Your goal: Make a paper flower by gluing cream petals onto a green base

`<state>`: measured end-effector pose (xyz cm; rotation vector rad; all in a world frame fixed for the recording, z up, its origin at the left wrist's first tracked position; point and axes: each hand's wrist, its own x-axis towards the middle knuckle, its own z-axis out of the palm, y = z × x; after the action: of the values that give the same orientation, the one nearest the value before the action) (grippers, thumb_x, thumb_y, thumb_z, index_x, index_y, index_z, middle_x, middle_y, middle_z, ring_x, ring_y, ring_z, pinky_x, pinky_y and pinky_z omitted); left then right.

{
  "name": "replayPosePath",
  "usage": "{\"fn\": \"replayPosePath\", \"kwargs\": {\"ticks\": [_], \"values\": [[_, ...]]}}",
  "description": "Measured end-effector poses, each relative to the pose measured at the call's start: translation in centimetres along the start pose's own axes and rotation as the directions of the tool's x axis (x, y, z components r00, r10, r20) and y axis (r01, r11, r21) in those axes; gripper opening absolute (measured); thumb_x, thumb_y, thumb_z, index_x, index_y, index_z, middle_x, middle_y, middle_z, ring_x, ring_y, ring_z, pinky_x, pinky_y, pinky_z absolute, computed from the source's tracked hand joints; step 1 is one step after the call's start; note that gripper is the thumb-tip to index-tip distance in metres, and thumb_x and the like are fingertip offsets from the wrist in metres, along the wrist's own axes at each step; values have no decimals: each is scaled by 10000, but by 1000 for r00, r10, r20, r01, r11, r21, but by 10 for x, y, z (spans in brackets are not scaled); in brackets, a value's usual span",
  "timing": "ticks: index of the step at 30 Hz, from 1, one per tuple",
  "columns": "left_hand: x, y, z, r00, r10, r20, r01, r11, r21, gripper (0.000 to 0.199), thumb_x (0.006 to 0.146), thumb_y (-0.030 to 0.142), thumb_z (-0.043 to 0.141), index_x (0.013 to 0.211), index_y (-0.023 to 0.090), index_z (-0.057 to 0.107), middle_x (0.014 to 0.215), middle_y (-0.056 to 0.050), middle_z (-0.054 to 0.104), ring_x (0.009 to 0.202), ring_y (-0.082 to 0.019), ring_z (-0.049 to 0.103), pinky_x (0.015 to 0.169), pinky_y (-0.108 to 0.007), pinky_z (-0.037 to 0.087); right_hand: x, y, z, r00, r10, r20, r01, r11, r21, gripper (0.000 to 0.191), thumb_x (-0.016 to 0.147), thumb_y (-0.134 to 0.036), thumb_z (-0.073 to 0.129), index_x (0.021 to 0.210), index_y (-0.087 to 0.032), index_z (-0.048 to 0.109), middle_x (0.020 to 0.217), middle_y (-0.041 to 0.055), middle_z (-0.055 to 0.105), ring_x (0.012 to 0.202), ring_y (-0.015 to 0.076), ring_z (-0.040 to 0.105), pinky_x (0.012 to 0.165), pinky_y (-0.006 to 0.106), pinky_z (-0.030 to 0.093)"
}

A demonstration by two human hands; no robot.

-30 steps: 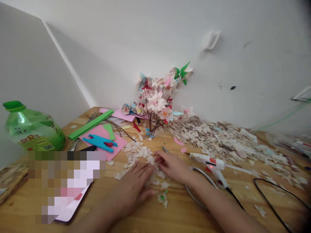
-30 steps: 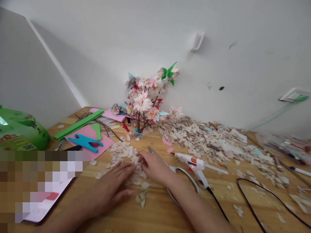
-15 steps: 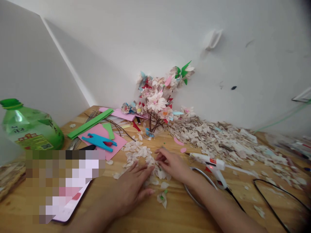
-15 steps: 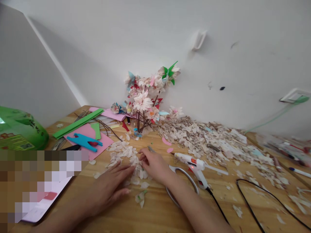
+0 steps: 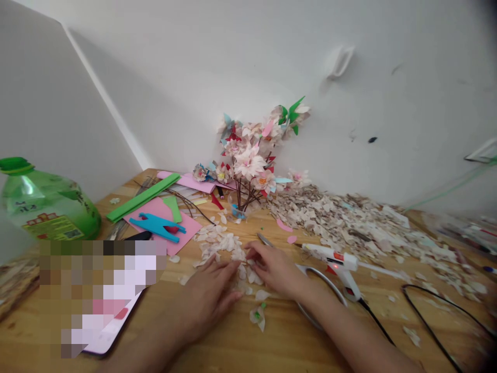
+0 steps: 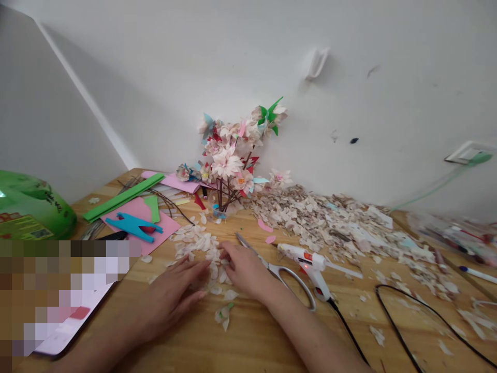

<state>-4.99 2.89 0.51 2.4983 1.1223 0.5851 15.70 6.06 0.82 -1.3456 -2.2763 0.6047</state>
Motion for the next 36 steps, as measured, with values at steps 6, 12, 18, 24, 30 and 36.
{"fn": "replayPosePath", "kwargs": {"ticks": [6,12,18,24,30,36], "values": [[2,-8,8,993,-50,-111,52,998,20,404,795,209,463,1198,201,442,1162,-95,598,1094,-227,521,1022,-495,278,-1,4,-7,992,67,-104,-59,995,85,387,735,-105,540,1091,-231,455,928,34,651,822,166,622,750,328,478],[7,6,6,913,-335,-235,224,889,-399,331,787,255,472,1114,203,462,936,-62,663,904,-208,613,807,-391,475,-21,-23,-9,987,-124,-99,125,992,4,485,747,-109,518,1196,-255,404,1033,55,618,938,204,587,807,360,465],[12,19,12,862,-504,59,254,327,-910,443,643,310,672,1002,175,449,714,-18,671,717,-180,651,687,-323,487,-35,-46,-4,946,-314,-83,311,949,-45,579,761,-48,448,1282,-267,325,1159,78,570,1029,218,544,858,379,438],[13,17,10,817,-529,231,330,100,-939,556,548,291,760,996,165,456,694,-25,706,650,-171,665,627,-267,464,-38,-44,-2,961,-246,-127,255,966,53,544,757,-79,499,1238,-291,360,1170,64,558,1065,221,527,890,393,426],[13,15,9,808,-530,257,320,28,-947,618,516,283,778,1018,171,435,671,-1,701,653,-184,667,607,-297,493,-35,-44,-5,966,249,-70,-132,708,694,415,703,-242,627,1048,-244,396,852,19,625,812,174,621,758,350,493],[12,17,10,835,-492,247,302,33,-953,629,538,274,768,1048,179,411,675,14,683,598,-151,643,553,-270,490,-34,-40,-7,939,323,116,-241,383,892,460,602,-272,733,938,-228,422,725,-39,639,648,130,628,672,290,478]]}}
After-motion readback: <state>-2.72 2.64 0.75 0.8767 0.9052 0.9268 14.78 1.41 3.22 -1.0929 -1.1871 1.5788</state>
